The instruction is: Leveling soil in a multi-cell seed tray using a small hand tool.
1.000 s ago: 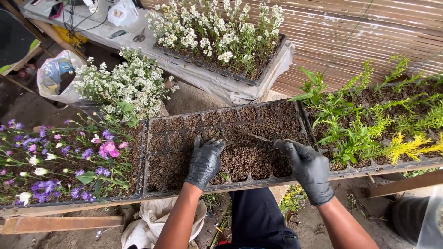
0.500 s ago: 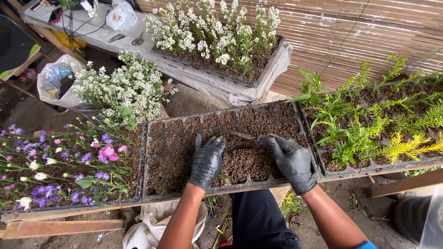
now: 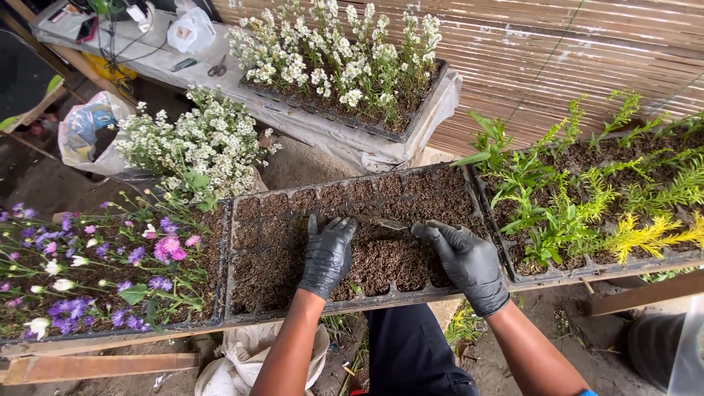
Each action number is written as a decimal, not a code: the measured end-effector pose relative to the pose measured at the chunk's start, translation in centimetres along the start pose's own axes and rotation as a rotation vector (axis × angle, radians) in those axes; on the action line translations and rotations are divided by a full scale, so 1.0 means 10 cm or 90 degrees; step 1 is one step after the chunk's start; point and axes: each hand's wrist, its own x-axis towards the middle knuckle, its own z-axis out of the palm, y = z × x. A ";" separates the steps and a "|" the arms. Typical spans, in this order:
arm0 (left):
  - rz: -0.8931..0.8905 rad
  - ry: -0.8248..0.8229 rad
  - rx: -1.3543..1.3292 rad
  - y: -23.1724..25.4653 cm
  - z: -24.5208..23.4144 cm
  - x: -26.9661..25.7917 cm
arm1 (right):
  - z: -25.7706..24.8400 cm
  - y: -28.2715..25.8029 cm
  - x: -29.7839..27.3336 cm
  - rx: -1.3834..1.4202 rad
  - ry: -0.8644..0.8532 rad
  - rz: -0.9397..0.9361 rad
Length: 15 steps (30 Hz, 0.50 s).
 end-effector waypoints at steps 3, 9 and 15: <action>0.017 -0.013 -0.040 0.04 -0.10 -0.05 | -0.05 -0.16 0.01 0.051 0.009 0.036; 0.051 0.018 -0.032 0.11 0.08 0.04 | -0.24 -0.38 0.06 0.048 -0.108 0.245; 0.009 0.062 -0.110 0.08 0.23 0.04 | -0.14 -0.46 0.01 0.144 -0.189 0.317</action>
